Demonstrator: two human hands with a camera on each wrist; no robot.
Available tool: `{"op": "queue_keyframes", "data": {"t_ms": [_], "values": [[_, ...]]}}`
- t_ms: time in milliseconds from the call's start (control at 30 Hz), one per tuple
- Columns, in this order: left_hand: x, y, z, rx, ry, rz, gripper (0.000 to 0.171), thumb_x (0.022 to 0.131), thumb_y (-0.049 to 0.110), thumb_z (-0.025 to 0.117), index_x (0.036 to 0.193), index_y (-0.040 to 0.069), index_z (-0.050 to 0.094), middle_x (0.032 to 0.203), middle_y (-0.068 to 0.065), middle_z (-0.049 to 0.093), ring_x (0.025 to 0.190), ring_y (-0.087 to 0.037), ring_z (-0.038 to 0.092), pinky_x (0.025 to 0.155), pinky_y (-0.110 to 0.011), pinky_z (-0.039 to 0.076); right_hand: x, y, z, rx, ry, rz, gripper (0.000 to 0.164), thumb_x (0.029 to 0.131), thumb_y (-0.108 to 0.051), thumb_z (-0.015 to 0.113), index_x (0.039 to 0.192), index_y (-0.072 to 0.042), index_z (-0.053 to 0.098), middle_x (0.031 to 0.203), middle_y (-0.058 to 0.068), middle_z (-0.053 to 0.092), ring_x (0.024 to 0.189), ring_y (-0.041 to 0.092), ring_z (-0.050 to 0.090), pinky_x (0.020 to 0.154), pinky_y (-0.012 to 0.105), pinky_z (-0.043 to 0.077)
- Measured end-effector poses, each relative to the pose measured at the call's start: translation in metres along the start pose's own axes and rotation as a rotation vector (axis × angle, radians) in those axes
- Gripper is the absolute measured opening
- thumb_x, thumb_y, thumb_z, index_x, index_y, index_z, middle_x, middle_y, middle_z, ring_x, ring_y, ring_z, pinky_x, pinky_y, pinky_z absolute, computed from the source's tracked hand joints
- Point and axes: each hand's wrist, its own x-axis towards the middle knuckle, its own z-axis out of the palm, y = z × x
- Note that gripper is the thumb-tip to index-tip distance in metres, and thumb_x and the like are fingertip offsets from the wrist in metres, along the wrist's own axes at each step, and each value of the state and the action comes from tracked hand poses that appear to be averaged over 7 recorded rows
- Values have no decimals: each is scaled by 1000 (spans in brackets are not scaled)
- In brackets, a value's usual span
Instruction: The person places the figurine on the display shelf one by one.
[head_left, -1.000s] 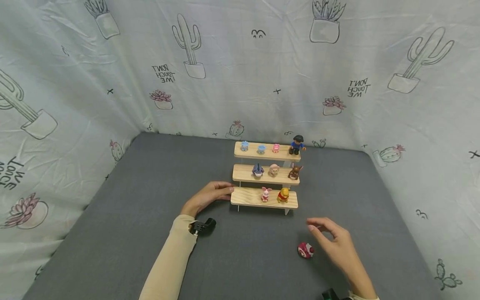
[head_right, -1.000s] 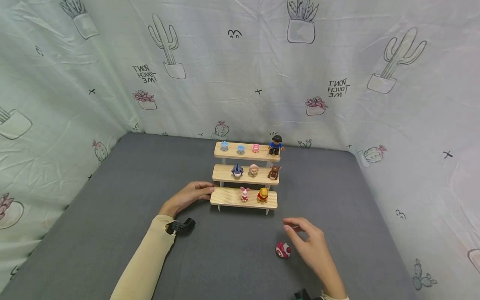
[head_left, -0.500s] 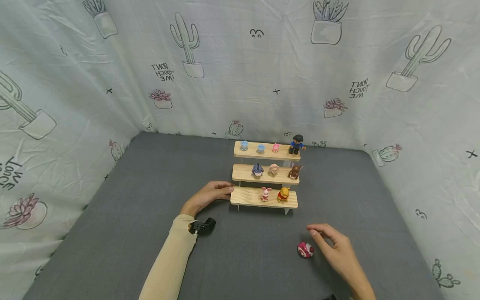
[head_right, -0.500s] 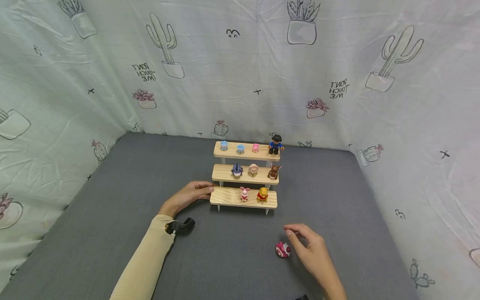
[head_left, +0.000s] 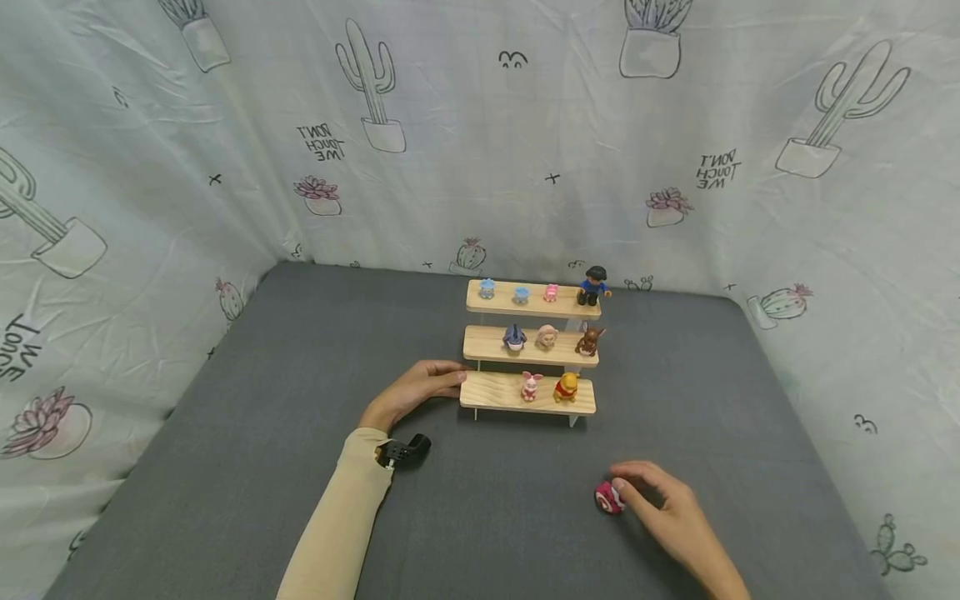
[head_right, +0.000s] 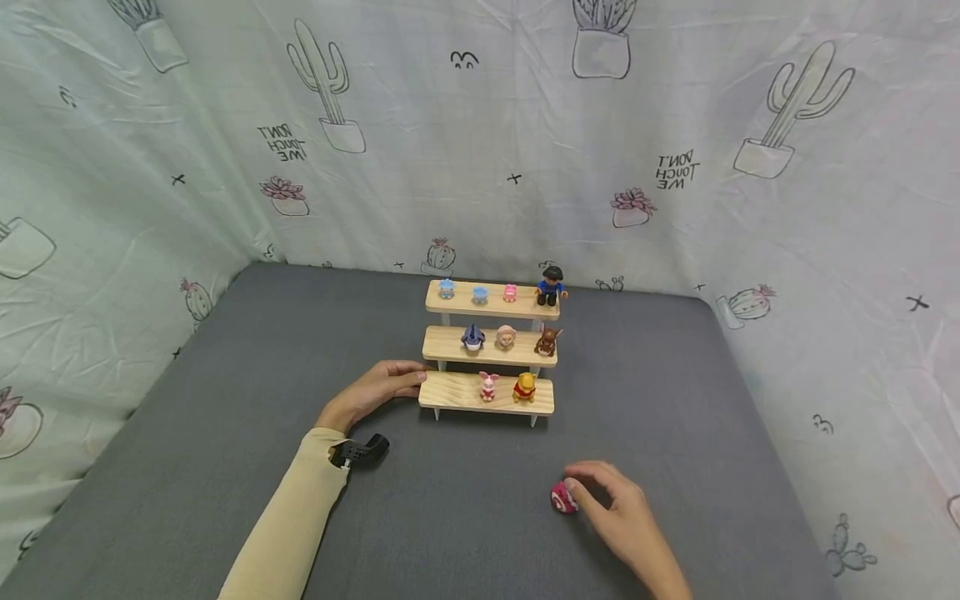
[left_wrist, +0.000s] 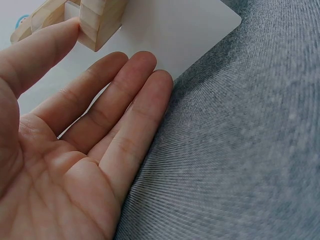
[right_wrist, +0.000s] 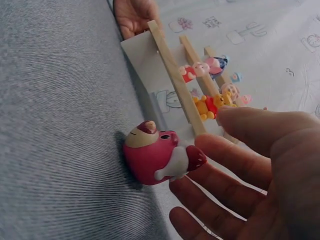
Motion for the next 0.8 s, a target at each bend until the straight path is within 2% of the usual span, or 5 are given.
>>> {"op": "queue_keyframes", "data": {"t_ms": [133, 400, 800], "values": [[-1, 0, 0, -9, -8, 3, 51, 102, 29, 62, 141, -5, 55, 141, -24, 59, 119, -23, 66, 104, -37, 56, -2, -1, 2, -30, -26, 58, 15, 95, -20, 73, 110, -21, 75, 107, -7, 73, 93, -6, 63, 78, 21, 57], [0, -1, -1, -20, -10, -1, 51, 102, 28, 63, 140, -4, 56, 140, -23, 60, 117, -20, 67, 103, -37, 57, -4, 1, 5, -69, -25, 114, 13, 93, -22, 75, 106, -24, 76, 103, -10, 72, 89, -6, 62, 77, 22, 56], [0, -1, 0, -35, -8, -7, 50, 102, 27, 63, 140, -4, 56, 140, -23, 60, 116, -21, 68, 103, -37, 57, -6, 4, 6, -104, -29, 99, 21, 85, -20, 82, 104, -27, 76, 99, -12, 72, 86, -6, 60, 73, 20, 55]]}}
